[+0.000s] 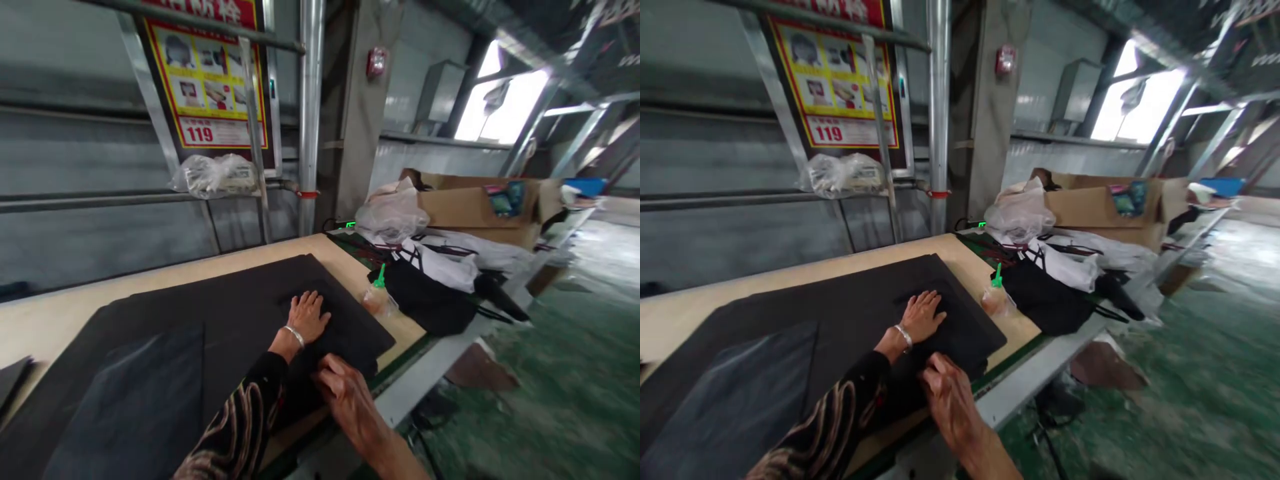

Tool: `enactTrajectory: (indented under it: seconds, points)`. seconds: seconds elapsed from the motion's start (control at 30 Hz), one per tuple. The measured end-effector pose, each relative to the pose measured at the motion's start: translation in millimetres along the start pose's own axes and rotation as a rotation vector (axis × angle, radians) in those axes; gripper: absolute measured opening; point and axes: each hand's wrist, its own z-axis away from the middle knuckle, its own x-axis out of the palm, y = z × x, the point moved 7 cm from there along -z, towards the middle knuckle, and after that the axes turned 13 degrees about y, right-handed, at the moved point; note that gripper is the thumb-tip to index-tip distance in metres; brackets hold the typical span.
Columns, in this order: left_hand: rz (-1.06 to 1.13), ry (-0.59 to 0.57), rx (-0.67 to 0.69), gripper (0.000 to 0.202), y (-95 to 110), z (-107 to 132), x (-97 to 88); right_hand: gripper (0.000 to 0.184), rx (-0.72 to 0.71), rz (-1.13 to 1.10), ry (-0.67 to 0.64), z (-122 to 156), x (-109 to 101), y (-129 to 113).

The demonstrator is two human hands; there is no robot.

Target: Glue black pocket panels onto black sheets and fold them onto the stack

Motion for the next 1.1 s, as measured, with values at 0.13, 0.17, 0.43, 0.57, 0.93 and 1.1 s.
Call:
enactTrajectory:
  seconds: [0.13,0.17,0.43,0.57,0.93,1.1]
  points:
    - [0.002,-0.013,0.006,0.051,-1,2,2.4,0.023,0.153,-0.136,-0.115,-13,-10,2]
    - [0.001,-0.014,0.005,0.052,-1,3,2.4,0.027,0.196,-0.194,-0.158,-17,-15,2]
    - [-0.007,-0.039,0.009,0.053,2,6,-1.2,0.029,0.32,-0.267,-0.151,-69,-50,25]
    - [-0.023,-0.051,0.023,0.051,3,6,0.7,0.034,0.278,-0.052,0.068,-100,-26,61]
    - [-0.13,0.093,-0.078,0.047,-21,-7,-28.8,0.043,0.373,0.167,0.027,-90,44,107]
    - [-0.204,0.022,-0.201,0.034,-48,-30,-33.9,0.043,0.337,0.221,-0.059,-89,45,94]
